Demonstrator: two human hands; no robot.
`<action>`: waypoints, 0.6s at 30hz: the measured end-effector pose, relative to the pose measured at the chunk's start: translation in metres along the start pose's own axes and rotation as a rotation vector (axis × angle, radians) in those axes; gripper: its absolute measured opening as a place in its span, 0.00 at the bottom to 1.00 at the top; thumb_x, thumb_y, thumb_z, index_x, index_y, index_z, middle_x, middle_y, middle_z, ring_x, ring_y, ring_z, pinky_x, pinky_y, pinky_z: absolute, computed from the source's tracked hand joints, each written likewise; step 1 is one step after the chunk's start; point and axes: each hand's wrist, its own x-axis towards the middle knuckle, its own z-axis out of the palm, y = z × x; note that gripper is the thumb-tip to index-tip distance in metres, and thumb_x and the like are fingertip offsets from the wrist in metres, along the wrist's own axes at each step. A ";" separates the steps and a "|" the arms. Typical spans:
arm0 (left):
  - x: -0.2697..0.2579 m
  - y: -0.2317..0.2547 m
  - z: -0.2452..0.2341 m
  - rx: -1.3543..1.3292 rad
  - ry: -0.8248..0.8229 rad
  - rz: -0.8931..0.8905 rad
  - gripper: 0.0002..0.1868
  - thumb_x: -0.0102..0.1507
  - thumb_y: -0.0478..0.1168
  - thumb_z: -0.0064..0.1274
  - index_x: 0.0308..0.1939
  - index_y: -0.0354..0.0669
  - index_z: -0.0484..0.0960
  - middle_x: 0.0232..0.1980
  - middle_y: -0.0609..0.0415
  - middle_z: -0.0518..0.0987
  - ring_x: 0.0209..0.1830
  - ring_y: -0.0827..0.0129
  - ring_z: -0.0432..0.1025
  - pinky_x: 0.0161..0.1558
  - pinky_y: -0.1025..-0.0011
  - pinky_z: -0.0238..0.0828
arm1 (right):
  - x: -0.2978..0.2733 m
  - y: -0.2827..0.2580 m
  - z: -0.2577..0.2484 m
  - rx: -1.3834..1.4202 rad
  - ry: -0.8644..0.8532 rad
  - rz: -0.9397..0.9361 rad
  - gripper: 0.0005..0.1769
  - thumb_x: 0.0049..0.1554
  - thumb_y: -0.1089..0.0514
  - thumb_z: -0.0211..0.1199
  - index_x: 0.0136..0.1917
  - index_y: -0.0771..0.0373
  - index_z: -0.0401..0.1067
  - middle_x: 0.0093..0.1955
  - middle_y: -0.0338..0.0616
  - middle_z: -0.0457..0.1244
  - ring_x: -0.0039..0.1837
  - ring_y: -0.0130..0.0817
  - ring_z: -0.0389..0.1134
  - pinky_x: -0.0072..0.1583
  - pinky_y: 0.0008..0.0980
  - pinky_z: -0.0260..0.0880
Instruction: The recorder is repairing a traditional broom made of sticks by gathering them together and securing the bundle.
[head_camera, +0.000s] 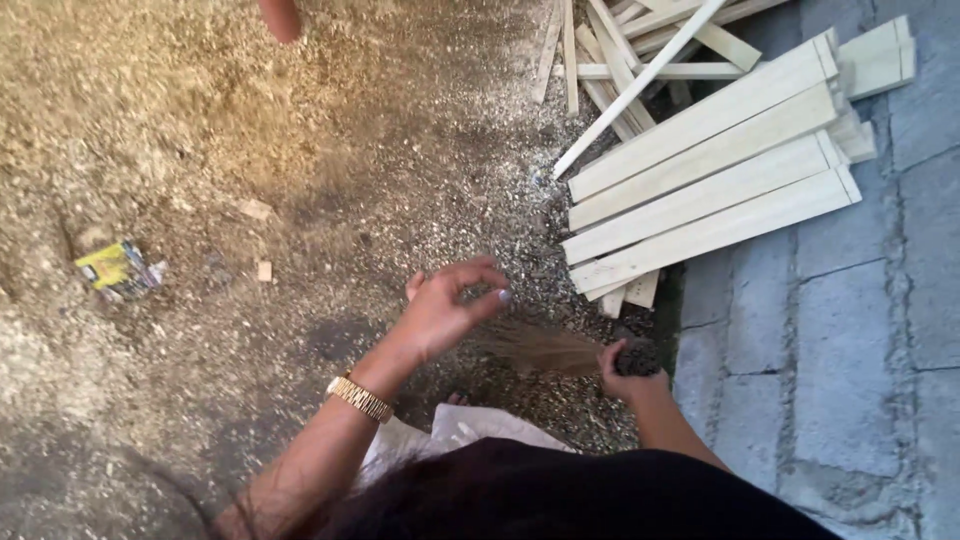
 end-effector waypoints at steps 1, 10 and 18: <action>0.000 0.001 0.005 -0.015 0.002 -0.010 0.17 0.62 0.57 0.52 0.52 0.65 0.85 0.75 0.63 0.68 0.77 0.65 0.58 0.74 0.40 0.20 | -0.004 -0.004 -0.001 0.062 0.021 0.031 0.35 0.62 0.48 0.56 0.60 0.88 0.55 0.44 0.52 0.66 0.42 0.38 0.72 0.42 0.33 0.79; 0.015 0.027 0.035 0.004 -0.038 0.007 0.17 0.63 0.57 0.50 0.52 0.64 0.85 0.75 0.63 0.69 0.77 0.65 0.58 0.75 0.43 0.23 | -0.008 0.040 0.028 -0.099 -0.053 -0.022 0.19 0.60 0.47 0.54 0.47 0.67 0.70 0.40 0.49 0.65 0.41 0.40 0.71 0.39 0.33 0.81; 0.025 0.041 0.043 0.026 -0.062 0.001 0.16 0.63 0.57 0.50 0.51 0.65 0.85 0.75 0.61 0.69 0.77 0.63 0.59 0.76 0.44 0.23 | 0.000 0.042 0.038 -0.212 -0.076 -0.029 0.22 0.60 0.45 0.50 0.44 0.67 0.70 0.37 0.47 0.66 0.37 0.38 0.70 0.39 0.34 0.80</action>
